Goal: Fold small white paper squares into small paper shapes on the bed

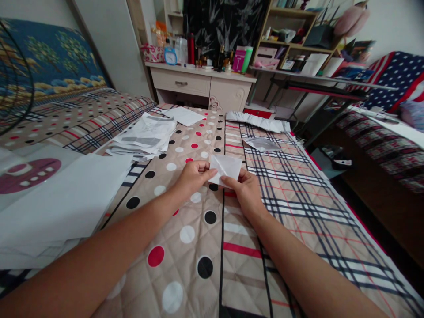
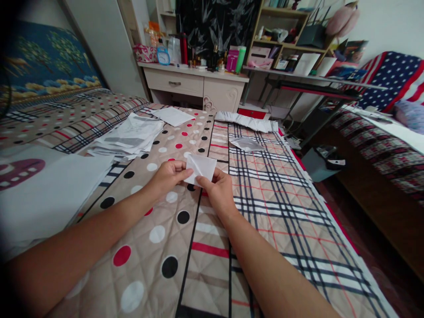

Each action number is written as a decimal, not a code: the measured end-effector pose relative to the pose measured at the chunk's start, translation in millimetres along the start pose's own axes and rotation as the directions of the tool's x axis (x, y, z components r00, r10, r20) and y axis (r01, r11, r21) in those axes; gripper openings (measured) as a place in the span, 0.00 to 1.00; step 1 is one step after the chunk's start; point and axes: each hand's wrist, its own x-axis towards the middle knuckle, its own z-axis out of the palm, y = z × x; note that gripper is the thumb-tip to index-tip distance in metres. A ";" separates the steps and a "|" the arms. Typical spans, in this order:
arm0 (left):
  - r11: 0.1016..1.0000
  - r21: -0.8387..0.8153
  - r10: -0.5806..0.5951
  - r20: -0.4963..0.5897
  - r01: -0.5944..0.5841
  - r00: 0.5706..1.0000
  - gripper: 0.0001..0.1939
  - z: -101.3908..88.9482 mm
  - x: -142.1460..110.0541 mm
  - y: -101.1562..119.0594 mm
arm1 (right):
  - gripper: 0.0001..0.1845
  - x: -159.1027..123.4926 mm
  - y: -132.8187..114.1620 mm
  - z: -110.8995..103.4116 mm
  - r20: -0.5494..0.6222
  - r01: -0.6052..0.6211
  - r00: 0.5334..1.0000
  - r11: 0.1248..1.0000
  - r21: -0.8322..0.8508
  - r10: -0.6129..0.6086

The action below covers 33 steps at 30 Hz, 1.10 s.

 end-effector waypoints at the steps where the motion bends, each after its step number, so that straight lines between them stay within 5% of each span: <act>1: 1.000 0.008 0.000 -0.005 0.000 1.000 0.10 -1.7 1.2 0.3 | 0.12 -0.1 0.6 0.0 0.022 -0.012 1.000 1.000 -0.011 0.012; 4: 0.996 0.093 -0.017 0.043 0.013 0.999 0.06 -9.6 5.1 3.8 | 0.17 3.7 3.7 -6.2 -0.001 0.038 0.999 0.998 -0.048 -0.038; 8: 0.979 0.149 -0.175 0.264 0.139 0.949 0.05 -24.1 7.2 10.9 | 0.20 14.0 2.9 -23.1 -0.073 0.190 0.977 0.975 -0.114 -0.199; 15: 0.965 0.093 -0.252 0.590 0.246 0.767 0.18 -34.5 -0.2 14.6 | 0.25 10.1 -12.1 -22.2 0.291 0.355 0.916 0.896 -0.269 -0.276; 19: 0.950 -0.071 -0.197 0.618 0.303 0.761 0.24 -27.6 -4.9 17.8 | 0.11 4.9 -14.8 -14.7 0.430 0.399 0.854 0.899 -0.181 -0.293; 24: 0.886 -0.132 -0.246 0.680 0.445 0.691 0.16 -22.0 -6.2 18.2 | 0.11 3.2 -13.0 -10.6 0.300 0.278 0.925 0.954 -0.112 -0.234; 27: 0.911 -0.035 -0.306 0.611 0.412 0.730 0.11 -23.5 -3.3 15.9 | 0.11 5.6 -12.7 -12.3 0.176 0.107 0.980 0.993 -0.049 -0.097; 33: 0.950 0.176 -0.286 0.168 0.256 0.943 0.15 -32.4 11.7 15.0 | 0.18 16.2 -13.9 -26.6 0.025 -0.245 0.968 0.965 -0.092 0.248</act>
